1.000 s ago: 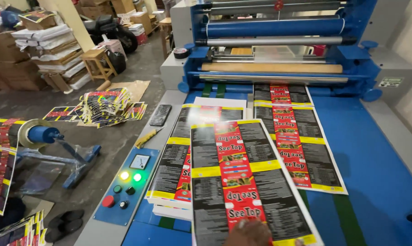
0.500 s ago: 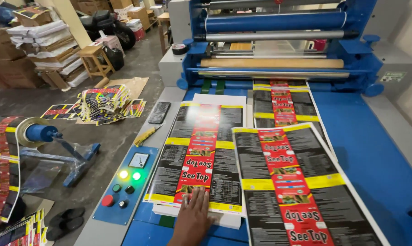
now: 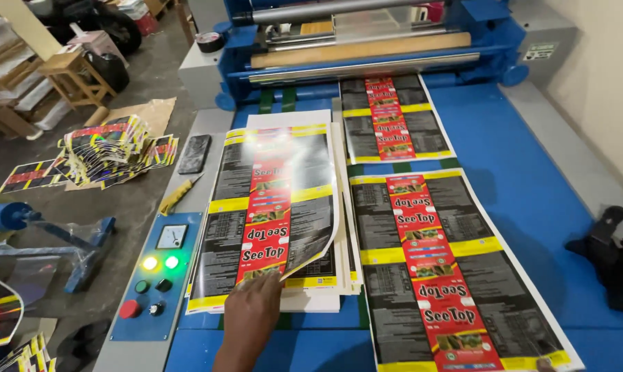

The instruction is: Collecting and stacking printed sheets as they are output from a finishing machine.

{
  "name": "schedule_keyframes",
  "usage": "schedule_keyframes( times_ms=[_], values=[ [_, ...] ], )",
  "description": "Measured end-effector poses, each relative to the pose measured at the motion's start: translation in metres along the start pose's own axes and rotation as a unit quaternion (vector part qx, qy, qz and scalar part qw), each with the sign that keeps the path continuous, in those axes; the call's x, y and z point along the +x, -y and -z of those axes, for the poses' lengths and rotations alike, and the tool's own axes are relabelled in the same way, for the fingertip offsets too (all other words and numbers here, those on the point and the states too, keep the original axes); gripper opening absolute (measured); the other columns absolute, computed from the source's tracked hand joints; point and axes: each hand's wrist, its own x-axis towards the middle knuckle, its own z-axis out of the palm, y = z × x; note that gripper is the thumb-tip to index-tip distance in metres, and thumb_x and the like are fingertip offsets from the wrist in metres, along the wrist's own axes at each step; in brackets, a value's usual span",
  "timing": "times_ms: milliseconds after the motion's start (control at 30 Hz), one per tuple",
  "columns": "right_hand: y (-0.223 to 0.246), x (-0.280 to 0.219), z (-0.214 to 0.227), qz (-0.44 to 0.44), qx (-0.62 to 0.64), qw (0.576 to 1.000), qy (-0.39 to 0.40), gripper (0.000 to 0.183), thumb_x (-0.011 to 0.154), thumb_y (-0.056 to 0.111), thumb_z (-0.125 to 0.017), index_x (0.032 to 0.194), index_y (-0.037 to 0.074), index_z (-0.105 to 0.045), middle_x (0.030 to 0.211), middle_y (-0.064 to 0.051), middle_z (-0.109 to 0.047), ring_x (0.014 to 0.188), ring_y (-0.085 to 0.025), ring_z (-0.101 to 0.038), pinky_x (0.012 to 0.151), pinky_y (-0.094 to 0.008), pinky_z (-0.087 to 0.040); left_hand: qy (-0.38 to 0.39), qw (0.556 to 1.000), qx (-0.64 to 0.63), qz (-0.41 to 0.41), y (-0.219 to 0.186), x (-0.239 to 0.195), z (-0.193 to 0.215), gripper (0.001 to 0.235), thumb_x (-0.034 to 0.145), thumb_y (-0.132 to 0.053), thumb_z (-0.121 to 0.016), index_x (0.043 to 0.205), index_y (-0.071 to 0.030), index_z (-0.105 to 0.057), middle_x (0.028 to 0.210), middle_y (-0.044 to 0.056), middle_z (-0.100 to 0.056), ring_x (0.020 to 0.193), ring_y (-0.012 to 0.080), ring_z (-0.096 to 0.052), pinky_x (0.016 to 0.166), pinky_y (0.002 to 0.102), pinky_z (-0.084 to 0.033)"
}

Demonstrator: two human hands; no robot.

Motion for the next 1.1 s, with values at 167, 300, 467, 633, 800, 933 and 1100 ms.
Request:
schedule_keyframes(
  times_ms=[167,300,467,633,800,933,1100],
  values=[
    [0.051,0.014,-0.067,0.007,-0.035,0.997,-0.063,0.032,0.103,0.023,-0.055,0.125,0.000,-0.061,0.090,-0.021,-0.073,0.069,-0.028,-0.068,0.050,-0.041,-0.047,-0.004,0.999,-0.003,0.032,-0.005,-0.006,-0.005,0.009,0.087,-0.015,-0.067,0.093,-0.008,-0.068,0.083,0.010,-0.074,0.073,0.0318,-0.071,0.066,0.046,-0.056],
    [0.141,0.009,-0.160,0.033,-0.030,0.994,-0.096,0.029,0.104,0.021,-0.056,0.120,-0.002,-0.062,0.089,-0.018,-0.072,0.070,-0.027,-0.067,0.049,-0.038,-0.046,0.018,0.998,-0.022,0.063,-0.009,-0.005,-0.007,0.010,0.086,-0.015,-0.068,0.093,-0.009,-0.070,0.081,0.011,-0.074,0.074,0.0322,-0.071,0.066,0.047,-0.056],
    [0.200,0.031,-0.202,0.038,0.024,0.996,-0.076,0.027,0.104,0.021,-0.057,0.118,-0.001,-0.062,0.095,-0.013,-0.071,0.074,-0.023,-0.068,0.051,-0.034,-0.044,0.029,0.996,-0.024,0.079,-0.005,-0.009,-0.014,0.016,0.085,-0.016,-0.068,0.100,-0.009,-0.072,0.086,0.011,-0.075,0.075,0.0336,-0.071,0.066,0.047,-0.057],
    [0.209,-0.002,-0.221,-0.034,0.022,0.995,-0.089,0.046,0.100,0.019,-0.055,0.145,0.014,-0.052,0.112,-0.014,-0.075,0.075,-0.021,-0.068,0.054,-0.033,-0.043,-0.037,0.997,-0.049,0.045,0.000,-0.031,-0.037,0.032,0.081,-0.016,-0.074,0.113,-0.011,-0.075,0.103,0.013,-0.076,0.089,0.0327,-0.074,0.076,0.045,-0.059],
    [0.178,-0.040,-0.269,-0.052,-0.060,0.996,0.032,0.049,0.097,0.020,-0.060,0.145,0.013,-0.057,0.111,-0.016,-0.081,0.067,-0.022,-0.070,0.051,-0.036,-0.045,-0.044,0.988,-0.147,-0.032,-0.053,-0.029,-0.064,0.030,0.083,-0.016,-0.076,0.112,-0.008,-0.074,0.108,0.013,-0.077,0.099,0.0301,-0.075,0.083,0.044,-0.059],
    [0.117,-0.023,-0.303,-0.010,-0.101,0.967,0.232,0.050,0.093,0.018,-0.065,0.142,0.012,-0.057,0.111,-0.014,-0.085,0.067,-0.020,-0.075,0.067,-0.031,-0.062,-0.007,0.987,-0.103,-0.121,-0.096,-0.050,-0.143,0.033,0.087,-0.025,-0.078,0.116,-0.010,-0.075,0.117,0.011,-0.075,0.107,0.0291,-0.073,0.080,0.051,-0.056],
    [0.099,0.002,-0.282,-0.052,-0.014,0.980,0.193,0.040,0.093,0.018,-0.065,0.129,0.003,-0.061,0.101,-0.017,-0.077,0.071,-0.026,-0.077,0.068,-0.037,-0.061,0.016,0.976,-0.135,-0.170,-0.114,-0.032,-0.124,0.044,0.086,-0.036,-0.079,0.118,-0.006,-0.072,0.125,0.016,-0.070,0.118,0.0338,-0.066,0.090,0.059,-0.052]
  ],
)
